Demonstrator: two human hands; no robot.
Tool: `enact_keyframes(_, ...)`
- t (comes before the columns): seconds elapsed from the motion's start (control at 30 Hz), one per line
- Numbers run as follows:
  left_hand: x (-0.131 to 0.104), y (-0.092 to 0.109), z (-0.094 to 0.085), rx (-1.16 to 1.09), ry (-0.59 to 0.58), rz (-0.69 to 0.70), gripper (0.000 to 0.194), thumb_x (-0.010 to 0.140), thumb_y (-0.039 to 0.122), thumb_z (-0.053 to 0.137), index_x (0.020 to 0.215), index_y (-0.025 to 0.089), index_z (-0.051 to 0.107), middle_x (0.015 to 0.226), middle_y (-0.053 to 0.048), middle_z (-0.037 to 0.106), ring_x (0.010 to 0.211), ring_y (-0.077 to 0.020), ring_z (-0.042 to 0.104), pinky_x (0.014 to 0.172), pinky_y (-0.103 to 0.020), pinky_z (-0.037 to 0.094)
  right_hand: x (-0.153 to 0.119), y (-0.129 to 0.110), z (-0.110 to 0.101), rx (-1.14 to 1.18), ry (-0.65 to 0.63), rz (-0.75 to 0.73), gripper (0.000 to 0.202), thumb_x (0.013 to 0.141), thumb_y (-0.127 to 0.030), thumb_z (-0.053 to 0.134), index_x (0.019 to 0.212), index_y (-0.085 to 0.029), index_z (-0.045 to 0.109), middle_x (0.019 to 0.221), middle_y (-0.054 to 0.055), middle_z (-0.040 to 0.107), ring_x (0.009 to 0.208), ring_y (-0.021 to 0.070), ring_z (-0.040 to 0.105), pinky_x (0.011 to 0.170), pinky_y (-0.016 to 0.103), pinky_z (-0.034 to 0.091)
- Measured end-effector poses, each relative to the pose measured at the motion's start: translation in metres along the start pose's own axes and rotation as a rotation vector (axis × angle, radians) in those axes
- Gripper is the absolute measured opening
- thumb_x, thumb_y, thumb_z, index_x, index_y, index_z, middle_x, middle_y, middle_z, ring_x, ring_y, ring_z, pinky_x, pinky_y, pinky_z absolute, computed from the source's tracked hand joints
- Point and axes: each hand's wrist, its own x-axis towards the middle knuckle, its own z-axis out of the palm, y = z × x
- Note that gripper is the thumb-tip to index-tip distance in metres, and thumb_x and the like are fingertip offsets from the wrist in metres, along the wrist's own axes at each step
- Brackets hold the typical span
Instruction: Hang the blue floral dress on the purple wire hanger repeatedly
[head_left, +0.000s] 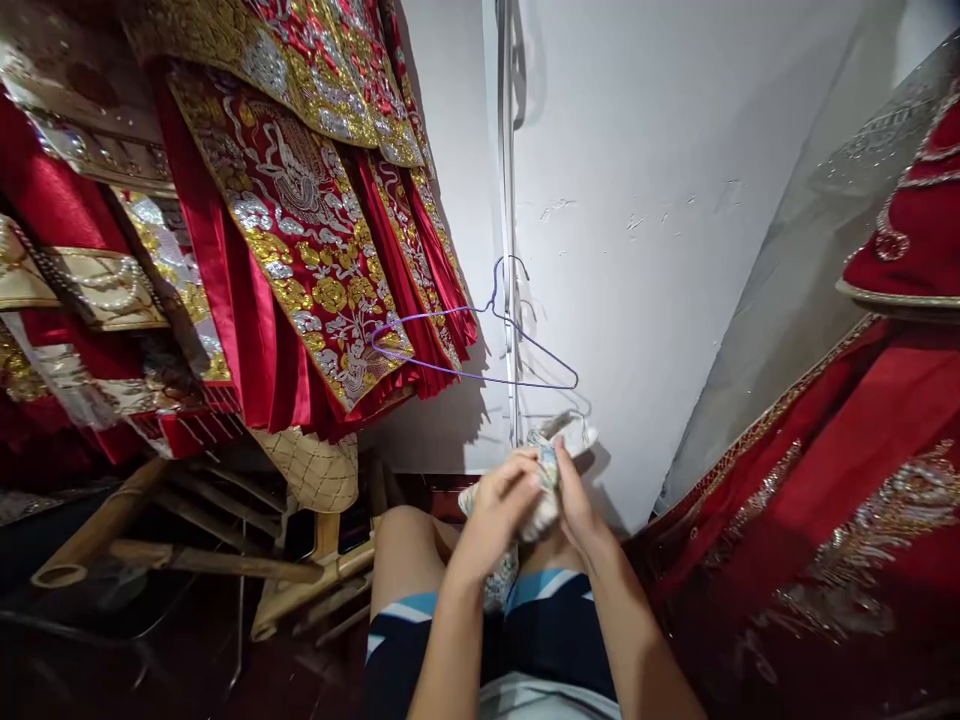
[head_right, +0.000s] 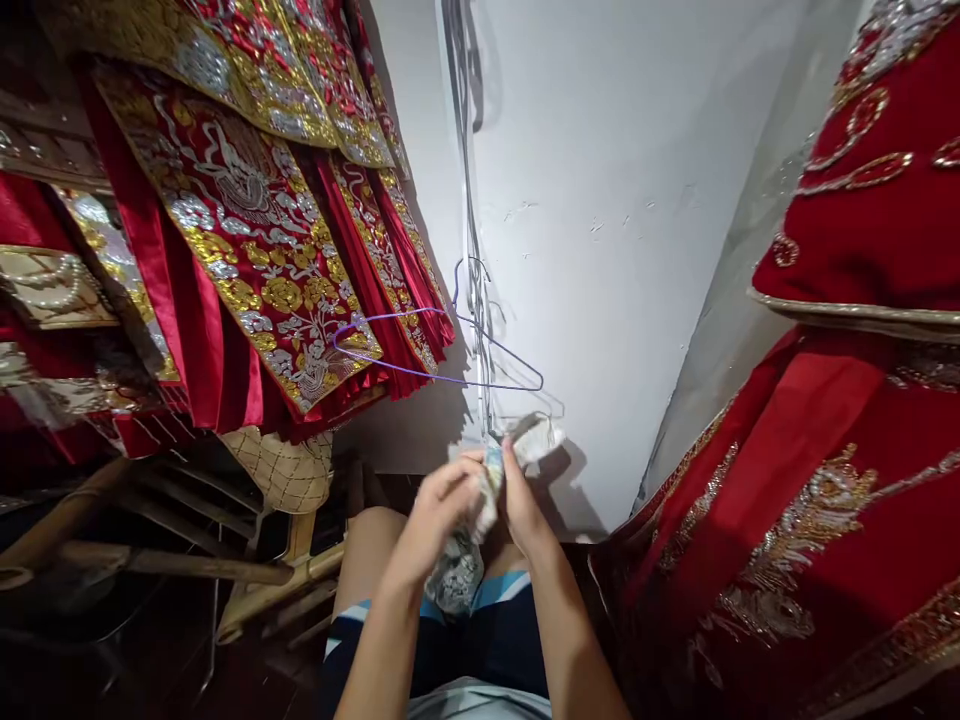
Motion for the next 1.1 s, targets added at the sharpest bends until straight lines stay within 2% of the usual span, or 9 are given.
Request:
enact_keyframes(0.13,-0.015,0.022,0.017,0.448,-0.192,0.082,0.019,0.094,0.028,0.054,0.094,0.022,0.071,0.117,-0.007,0.066,0.113,-0.0233,0.057,0.103,-0.033,0.039,-0.005,-0.004,0.005,0.232,-0.057,0.163,0.054,0.074,-0.074,0.059,0.071,-0.020,0.063,0.072,0.007,0.067,0.085,0.0271,0.066,0.070,0.034,0.051)
enact_keyframes(0.27,-0.004,0.028,-0.009,0.542,0.006,0.203,0.030,0.096,0.033,0.053,0.123,0.024,0.061,0.124,-0.008,0.063,0.117,-0.0238,0.055,0.105,-0.035,0.038,-0.008,-0.018,0.010,0.224,-0.157,0.165,0.028,0.068,-0.041,0.076,0.084,-0.020,0.067,0.072,0.001,0.067,0.075,0.0202,0.065,0.070,0.029,0.049)
enact_keyframes(0.33,0.005,0.021,-0.027,0.550,0.001,0.184,0.037,0.098,0.040,0.046,0.129,0.023,0.055,0.124,-0.009,0.062,0.115,-0.0234,0.055,0.103,-0.035,0.039,-0.009,-0.033,0.014,0.111,-0.316,0.214,0.027,0.066,-0.029,0.075,0.091,-0.019,0.068,0.073,0.000,0.067,0.071,0.0173,0.063,0.069,0.027,0.048)
enact_keyframes(0.47,0.008,-0.003,-0.061,0.624,-0.371,-0.018,0.059,0.098,0.058,0.026,0.093,0.014,0.064,0.090,-0.007,0.064,0.083,-0.0199,0.055,0.076,-0.029,0.045,-0.006,-0.073,0.017,-0.377,-0.548,0.173,0.016,0.065,-0.016,0.069,0.081,-0.016,0.068,0.070,-0.002,0.063,0.063,0.0124,0.056,0.058,0.022,0.041)
enact_keyframes(0.57,0.000,-0.010,-0.086,0.826,-0.492,-0.112,0.055,0.094,0.061,0.040,0.072,0.014,0.058,0.074,-0.002,0.058,0.070,-0.0152,0.048,0.065,-0.025,0.038,0.010,-0.093,0.014,-0.730,-0.462,-0.086,0.008,0.066,-0.014,0.063,0.072,-0.015,0.069,0.068,-0.001,0.064,0.064,0.0134,0.056,0.059,0.022,0.040)
enact_keyframes(0.77,-0.002,0.017,-0.143,1.338,-0.348,-0.201,0.049,0.087,0.058,0.051,0.058,0.018,0.051,0.054,0.000,0.049,0.055,-0.0140,0.042,0.059,-0.027,0.029,0.086,-0.096,-0.001,-0.812,0.026,-0.519,0.040,0.066,-0.018,0.058,0.104,-0.017,0.071,0.099,0.008,0.073,0.093,0.0238,0.066,0.082,0.033,0.049)
enact_keyframes(0.83,0.001,0.029,-0.157,1.419,-0.311,-0.271,0.046,0.088,0.056,0.049,0.060,0.019,0.053,0.055,-0.001,0.053,0.053,-0.0155,0.045,0.056,-0.027,0.026,0.114,-0.093,-0.008,-0.822,0.145,-0.550,0.052,0.065,-0.017,0.055,0.116,-0.018,0.066,0.111,0.010,0.070,0.099,0.0252,0.064,0.086,0.035,0.050)
enact_keyframes(0.93,0.007,0.041,-0.168,1.466,-0.237,-0.308,0.042,0.090,0.053,0.044,0.068,0.020,0.057,0.066,-0.005,0.062,0.058,-0.0186,0.053,0.055,-0.027,0.026,0.142,-0.087,-0.020,-0.948,0.172,-0.480,0.049,0.064,-0.018,0.053,0.111,-0.019,0.067,0.117,0.011,0.067,0.103,0.0268,0.062,0.091,0.039,0.047)
enact_keyframes(1.1,0.022,0.042,-0.173,1.472,-0.171,-0.205,0.045,0.091,0.056,0.042,0.079,0.019,0.064,0.080,-0.009,0.069,0.071,-0.0228,0.060,0.062,-0.029,0.035,0.135,-0.078,-0.036,-0.996,0.092,-0.425,0.023,0.063,-0.020,0.044,0.074,-0.019,0.064,0.069,0.002,0.062,0.064,0.0197,0.054,0.063,0.030,0.043)
